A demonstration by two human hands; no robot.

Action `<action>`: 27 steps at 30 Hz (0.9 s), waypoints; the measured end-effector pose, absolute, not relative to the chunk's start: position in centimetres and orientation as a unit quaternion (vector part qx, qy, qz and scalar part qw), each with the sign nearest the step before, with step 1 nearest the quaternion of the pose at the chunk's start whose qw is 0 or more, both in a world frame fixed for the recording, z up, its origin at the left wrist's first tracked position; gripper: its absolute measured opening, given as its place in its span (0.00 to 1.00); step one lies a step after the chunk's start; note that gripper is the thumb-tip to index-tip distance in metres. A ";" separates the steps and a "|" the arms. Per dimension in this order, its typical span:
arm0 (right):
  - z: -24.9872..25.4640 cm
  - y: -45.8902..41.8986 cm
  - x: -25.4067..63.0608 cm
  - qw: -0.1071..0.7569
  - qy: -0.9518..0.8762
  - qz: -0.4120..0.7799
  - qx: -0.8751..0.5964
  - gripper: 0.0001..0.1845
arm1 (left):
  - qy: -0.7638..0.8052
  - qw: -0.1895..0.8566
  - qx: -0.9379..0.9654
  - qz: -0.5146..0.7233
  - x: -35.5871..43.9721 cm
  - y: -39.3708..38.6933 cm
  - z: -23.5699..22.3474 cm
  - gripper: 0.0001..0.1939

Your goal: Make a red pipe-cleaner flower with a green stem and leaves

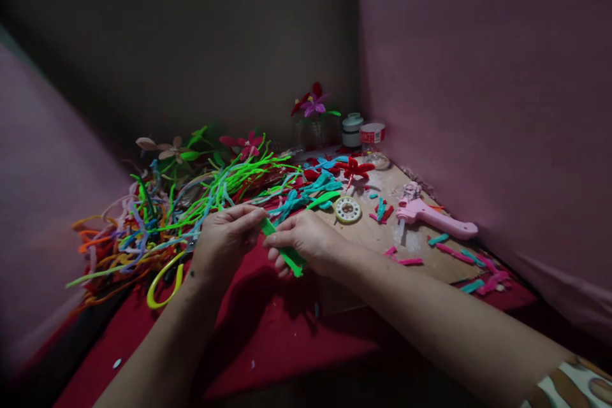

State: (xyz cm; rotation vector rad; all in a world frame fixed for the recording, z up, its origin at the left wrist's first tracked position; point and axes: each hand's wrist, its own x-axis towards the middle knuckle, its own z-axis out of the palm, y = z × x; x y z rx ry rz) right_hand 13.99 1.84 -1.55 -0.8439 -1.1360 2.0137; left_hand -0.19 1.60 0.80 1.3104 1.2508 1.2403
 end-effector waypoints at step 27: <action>-1.2 1.7 14.2 0.310 -0.477 0.768 -0.293 0.09 | 0.396 0.670 0.482 0.402 -2.1 3.1 0.3 0.13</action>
